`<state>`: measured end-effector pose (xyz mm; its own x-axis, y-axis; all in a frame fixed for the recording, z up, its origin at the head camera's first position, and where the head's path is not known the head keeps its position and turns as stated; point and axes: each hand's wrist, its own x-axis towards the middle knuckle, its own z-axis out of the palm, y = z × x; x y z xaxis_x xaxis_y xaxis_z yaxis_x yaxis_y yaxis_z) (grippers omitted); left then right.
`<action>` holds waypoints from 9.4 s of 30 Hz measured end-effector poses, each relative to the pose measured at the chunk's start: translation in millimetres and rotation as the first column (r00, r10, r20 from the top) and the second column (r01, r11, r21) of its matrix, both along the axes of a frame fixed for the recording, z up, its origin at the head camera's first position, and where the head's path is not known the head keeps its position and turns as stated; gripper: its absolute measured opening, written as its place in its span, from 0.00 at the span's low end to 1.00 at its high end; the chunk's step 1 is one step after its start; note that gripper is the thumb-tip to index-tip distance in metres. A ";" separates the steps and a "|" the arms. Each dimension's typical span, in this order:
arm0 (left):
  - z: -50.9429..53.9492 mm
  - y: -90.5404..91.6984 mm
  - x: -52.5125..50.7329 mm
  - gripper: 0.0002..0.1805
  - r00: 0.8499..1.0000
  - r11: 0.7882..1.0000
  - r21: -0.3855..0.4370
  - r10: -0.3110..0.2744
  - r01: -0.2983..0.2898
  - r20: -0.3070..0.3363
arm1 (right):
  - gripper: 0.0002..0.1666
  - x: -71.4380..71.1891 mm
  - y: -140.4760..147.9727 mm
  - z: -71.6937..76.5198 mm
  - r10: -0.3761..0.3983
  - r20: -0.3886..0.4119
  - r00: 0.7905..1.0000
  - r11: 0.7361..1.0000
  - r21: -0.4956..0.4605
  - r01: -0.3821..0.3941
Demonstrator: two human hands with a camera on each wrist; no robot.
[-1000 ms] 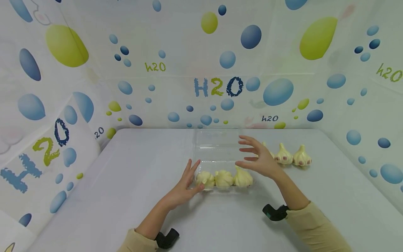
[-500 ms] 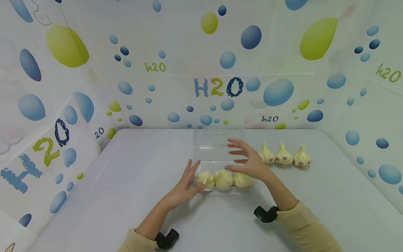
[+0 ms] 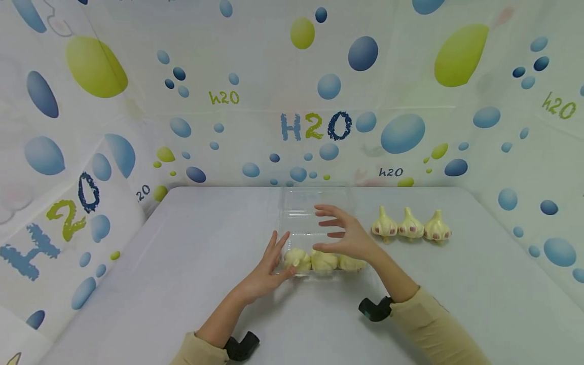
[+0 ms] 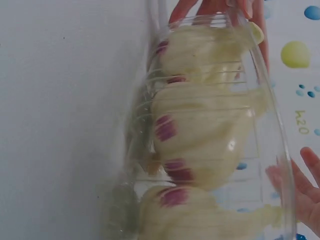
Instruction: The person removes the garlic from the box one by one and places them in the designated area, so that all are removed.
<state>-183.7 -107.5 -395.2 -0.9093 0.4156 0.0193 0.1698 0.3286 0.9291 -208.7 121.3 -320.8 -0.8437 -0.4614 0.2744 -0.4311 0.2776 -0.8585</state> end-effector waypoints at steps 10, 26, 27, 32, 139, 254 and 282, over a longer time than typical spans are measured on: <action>0.5 -0.8 0.8 0.43 1.000 1.000 0.001 -0.004 0.004 0.005 | 0.42 -21.2 -13.2 -29.0 0.075 0.022 0.997 0.996 0.056 -0.076; 0.6 -1.8 0.9 0.45 1.000 1.000 0.009 -0.014 0.014 0.011 | 0.39 -41.3 -23.2 -47.7 0.205 0.047 0.978 0.962 0.176 -0.210; 0.6 -1.8 1.0 0.45 1.000 1.000 0.011 -0.015 0.015 0.011 | 0.39 -41.8 -23.8 -48.2 0.210 0.051 0.976 0.959 0.185 -0.216; 0.2 -1.6 0.9 0.45 1.000 1.000 0.017 -0.014 0.014 0.001 | 0.36 -43.1 -27.0 -49.0 0.224 0.077 0.972 0.943 0.236 -0.236; 0.4 -0.6 1.7 0.47 1.000 1.000 0.018 -0.001 0.001 -0.003 | 0.13 -48.5 43.2 -18.5 0.084 -0.112 0.990 0.996 -0.028 -0.088; 1.3 -1.1 2.6 0.47 1.000 1.000 0.017 0.001 -0.001 -0.004 | 0.32 -29.0 163.0 -57.8 -0.287 0.162 0.944 0.910 0.353 0.216; -1.1 -1.7 1.6 0.47 1.000 1.000 0.019 -0.003 0.003 -0.003 | 0.28 -26.3 165.2 -58.9 -0.217 0.110 0.970 0.926 0.337 0.169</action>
<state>-182.1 -109.3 -396.2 -0.9081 0.4177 0.0297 0.1733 0.3103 0.9347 -235.0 286.4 -379.8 -0.9443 -0.3291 0.0087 -0.2214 0.6152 -0.7567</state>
